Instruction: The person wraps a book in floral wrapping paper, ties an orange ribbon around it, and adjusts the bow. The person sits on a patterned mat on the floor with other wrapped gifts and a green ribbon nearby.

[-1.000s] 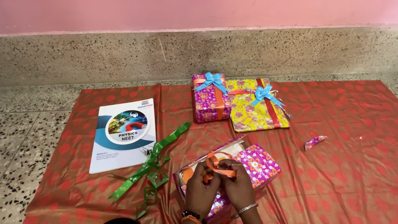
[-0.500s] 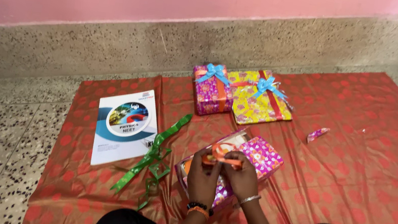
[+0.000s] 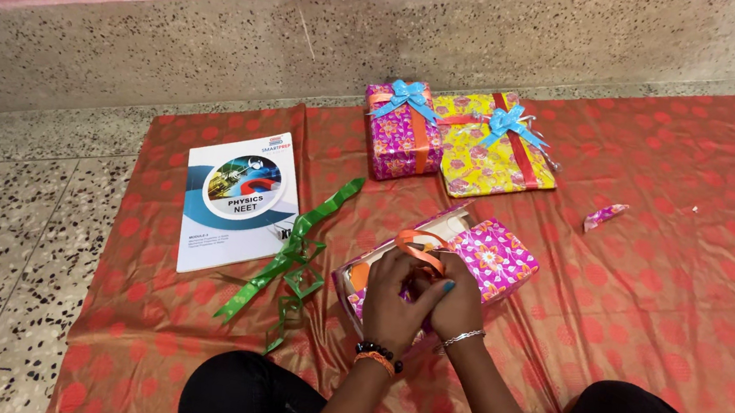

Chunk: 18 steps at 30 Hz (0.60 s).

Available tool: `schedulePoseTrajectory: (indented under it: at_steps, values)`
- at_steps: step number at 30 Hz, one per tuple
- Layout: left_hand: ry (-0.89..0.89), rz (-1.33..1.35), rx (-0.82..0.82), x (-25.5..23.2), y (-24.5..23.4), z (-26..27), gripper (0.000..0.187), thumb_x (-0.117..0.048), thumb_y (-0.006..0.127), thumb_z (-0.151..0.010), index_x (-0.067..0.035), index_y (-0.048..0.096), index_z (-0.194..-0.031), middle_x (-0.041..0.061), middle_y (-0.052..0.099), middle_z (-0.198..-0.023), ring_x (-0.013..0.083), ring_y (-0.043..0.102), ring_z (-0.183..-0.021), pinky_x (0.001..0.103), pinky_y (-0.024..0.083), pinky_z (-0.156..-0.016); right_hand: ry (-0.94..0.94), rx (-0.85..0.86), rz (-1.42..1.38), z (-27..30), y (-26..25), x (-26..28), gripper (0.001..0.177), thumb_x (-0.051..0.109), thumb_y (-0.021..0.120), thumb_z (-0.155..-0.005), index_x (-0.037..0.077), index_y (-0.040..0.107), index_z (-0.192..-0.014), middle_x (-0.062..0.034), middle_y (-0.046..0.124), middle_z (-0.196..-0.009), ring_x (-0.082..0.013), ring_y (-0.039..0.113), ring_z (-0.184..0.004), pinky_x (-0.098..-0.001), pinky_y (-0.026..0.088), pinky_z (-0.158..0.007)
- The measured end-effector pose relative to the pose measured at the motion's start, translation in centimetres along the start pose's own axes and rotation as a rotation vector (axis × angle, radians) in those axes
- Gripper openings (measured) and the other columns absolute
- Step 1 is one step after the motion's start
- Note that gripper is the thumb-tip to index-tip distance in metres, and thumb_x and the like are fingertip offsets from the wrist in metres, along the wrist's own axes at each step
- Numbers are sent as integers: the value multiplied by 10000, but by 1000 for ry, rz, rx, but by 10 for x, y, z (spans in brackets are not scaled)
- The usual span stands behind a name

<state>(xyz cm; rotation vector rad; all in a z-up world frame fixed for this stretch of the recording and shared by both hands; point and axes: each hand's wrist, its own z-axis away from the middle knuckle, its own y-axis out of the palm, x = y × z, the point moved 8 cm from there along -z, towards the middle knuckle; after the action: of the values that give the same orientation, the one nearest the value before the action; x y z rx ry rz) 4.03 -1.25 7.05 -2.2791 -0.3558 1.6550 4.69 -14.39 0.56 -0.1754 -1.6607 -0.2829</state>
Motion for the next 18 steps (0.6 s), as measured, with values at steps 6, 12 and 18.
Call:
schedulePoseTrajectory:
  at_steps: [6,12,18]
  values:
    - [-38,66,-59,0,1,-2,213,-273,806,-852,-126,759,-1000,28,694,-1204,237,630,-1124,357,536,-901,-159,-53,422,6,4,31,182,99,618,-909,36,683,-1067,-158,710,-937,-297,700,-828,-390,568,-714]
    - [-86,132,-12,16,9,-5,217,-214,774,-850,-133,750,-1050,-10,717,-1198,190,655,-1099,328,559,-855,-77,-117,652,8,4,46,238,194,708,-863,43,616,-1023,-215,685,-897,-406,683,-824,-454,529,-701]
    - [-183,544,-8,64,31,-10,187,-189,680,-980,-22,715,-1056,68,736,-1181,154,711,-989,300,560,-877,-68,-73,478,5,3,36,294,120,760,-851,60,659,-1121,-138,706,-832,-246,674,-735,-350,543,-658]
